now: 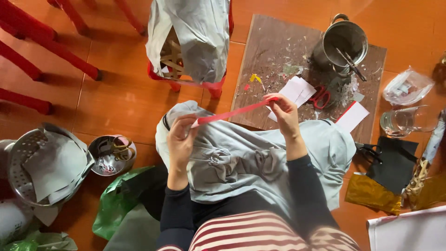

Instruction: Applying decorative paper strips to a bamboo frame animal structure.

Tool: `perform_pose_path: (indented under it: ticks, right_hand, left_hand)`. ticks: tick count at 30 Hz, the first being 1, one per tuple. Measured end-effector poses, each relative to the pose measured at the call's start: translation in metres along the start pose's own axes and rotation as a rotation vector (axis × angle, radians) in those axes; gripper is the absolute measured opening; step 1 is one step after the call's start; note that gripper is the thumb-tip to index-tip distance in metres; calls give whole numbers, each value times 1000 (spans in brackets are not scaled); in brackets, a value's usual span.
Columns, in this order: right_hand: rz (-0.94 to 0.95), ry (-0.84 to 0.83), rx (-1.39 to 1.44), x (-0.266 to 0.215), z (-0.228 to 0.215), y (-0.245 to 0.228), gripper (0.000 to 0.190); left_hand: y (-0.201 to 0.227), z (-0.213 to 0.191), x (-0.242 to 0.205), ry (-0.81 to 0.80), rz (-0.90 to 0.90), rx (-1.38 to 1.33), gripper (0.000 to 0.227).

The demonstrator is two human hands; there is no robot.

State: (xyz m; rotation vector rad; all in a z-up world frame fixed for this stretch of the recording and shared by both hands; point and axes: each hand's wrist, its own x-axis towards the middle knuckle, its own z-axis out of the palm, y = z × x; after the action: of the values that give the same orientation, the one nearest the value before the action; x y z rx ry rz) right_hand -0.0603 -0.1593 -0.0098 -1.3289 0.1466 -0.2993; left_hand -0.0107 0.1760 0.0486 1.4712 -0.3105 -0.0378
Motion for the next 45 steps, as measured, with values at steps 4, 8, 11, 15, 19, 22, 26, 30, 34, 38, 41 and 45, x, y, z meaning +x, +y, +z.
perform_pose_path:
  ticks: [4, 8, 11, 15, 19, 22, 26, 30, 34, 38, 41, 45]
  right_hand:
    - [-40, -28, -47, 9, 14, -11, 11]
    - [-70, -74, 28, 20, 31, -18, 11]
    - [-73, -84, -24, 25, 41, -25, 13]
    - [-72, -99, 22, 28, 56, -30, 14]
    - [-174, -111, -16, 33, 77, -37, 11]
    - [-257, -118, -11, 36, 92, -31, 6]
    - [-311, -74, 9, 44, 114, -24, 3]
    - [-313, 13, -13, 61, 141, -18, 6]
    - [-387, 112, -26, 72, 156, 2, 16]
    - [-457, 115, 105, 78, 172, -3, 25]
    - [-423, 166, 124, 83, 170, 4, 27]
    - [-336, 236, 120, 89, 165, 11, 29]
  left_hand:
    - [0, -13, 4, 19, -26, -121, 16]
    - [-1, -24, 8, 61, -34, -157, 11]
    - [4, -29, 9, 86, -34, -150, 6]
    - [-8, -40, 12, 114, -17, -188, 8]
    - [-16, -52, 20, 208, -83, -217, 11]
    - [-9, -57, 41, 281, -56, -217, 12]
    - [-12, -65, 81, 321, 80, -206, 16]
    - [-29, -69, 125, 309, 173, -178, 19]
    - [-28, -55, 151, 219, 256, -244, 21]
    - [-29, -48, 157, 100, 276, -439, 22]
    - [-29, -48, 155, 114, 244, -364, 22]
    - [-44, -53, 158, 135, 220, -294, 20]
